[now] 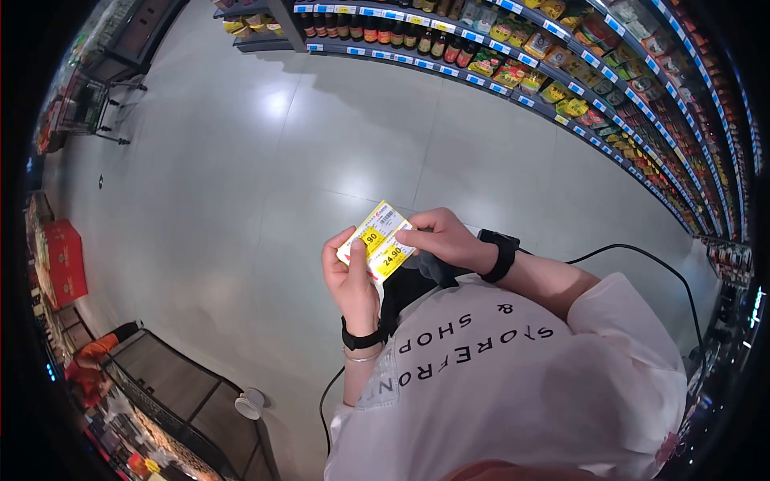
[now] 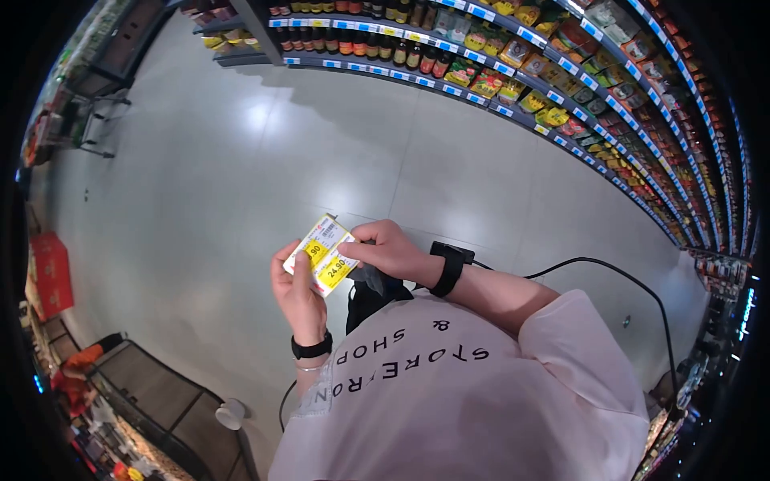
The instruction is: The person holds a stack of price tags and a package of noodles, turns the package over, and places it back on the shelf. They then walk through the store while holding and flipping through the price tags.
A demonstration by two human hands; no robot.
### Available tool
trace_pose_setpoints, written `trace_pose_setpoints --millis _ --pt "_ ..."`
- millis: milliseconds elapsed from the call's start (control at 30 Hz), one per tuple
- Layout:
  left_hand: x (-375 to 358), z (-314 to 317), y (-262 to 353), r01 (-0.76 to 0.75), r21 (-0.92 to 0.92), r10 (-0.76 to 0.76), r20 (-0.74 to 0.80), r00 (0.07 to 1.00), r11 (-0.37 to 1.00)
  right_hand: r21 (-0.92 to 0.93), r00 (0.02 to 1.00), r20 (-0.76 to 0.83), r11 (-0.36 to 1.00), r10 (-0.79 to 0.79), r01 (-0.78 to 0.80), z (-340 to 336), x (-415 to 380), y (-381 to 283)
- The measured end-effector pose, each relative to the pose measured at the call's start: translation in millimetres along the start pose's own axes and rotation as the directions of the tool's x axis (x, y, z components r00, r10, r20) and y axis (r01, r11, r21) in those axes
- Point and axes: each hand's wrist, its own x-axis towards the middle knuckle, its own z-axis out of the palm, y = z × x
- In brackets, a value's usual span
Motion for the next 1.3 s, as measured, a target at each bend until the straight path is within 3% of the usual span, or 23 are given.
trace_pose_setpoints --millis 67,267,533,600,667,700,767,967,1133,1300 --pt "22.2 -6.9 8.7 0.019 0.025 -0.02 0.053 0.998 1.0 0.01 0.992 -0.109 0.997 -0.07 0.071 8.0 11.7 -7.5" --pt "64.8 1.0 24.2 0.134 0.065 -0.145 0.212 0.967 0.989 0.051 0.951 -0.31 0.998 -0.018 0.035 13.4 25.4 -14.4" --pt "86.1 38.4 27.4 0.103 0.229 -0.187 0.386 0.903 0.968 0.067 0.859 -0.508 0.991 -0.069 0.119 -0.2 7.5 -24.1" --pt "88.3 52.4 30.8 0.107 0.23 -0.203 0.448 0.871 0.967 0.109 0.819 -0.572 0.986 -0.043 0.127 -4.7 0.4 -19.5" --pt "92.8 68.8 29.8 0.238 0.104 -0.256 0.543 0.8 0.966 0.13 0.805 -0.59 0.977 -0.063 0.172 -14.3 -9.9 -17.9" --pt "90.4 80.5 34.3 0.269 0.118 -0.286 0.587 0.757 0.956 0.195 0.785 -0.612 0.943 -0.099 0.271 -17.5 -17.1 -21.9" --pt "90.1 99.8 31.8 0.216 0.156 -0.266 0.62 0.738 0.964 0.282 0.759 -0.632 0.865 -0.158 0.415 -27.2 -30.8 -24.9" --pt "83.7 146.4 21.2 0.126 0.253 -0.278 0.765 0.582 0.959 0.134 0.619 -0.756 0.877 -0.211 0.462 -49.0 -71.2 -29.1" --pt "65.0 182.9 18.8 0.129 0.23 -0.262 0.784 0.563 0.965 0.059 0.525 -0.817 0.872 -0.237 0.486 -67.0 -97.2 -17.4" --pt "59.1 202.9 8.5 0.004 0.325 -0.285 0.821 0.494 0.946 0.072 0.488 -0.842 0.848 -0.23 0.525 -80.0 -113.1 -10.2"
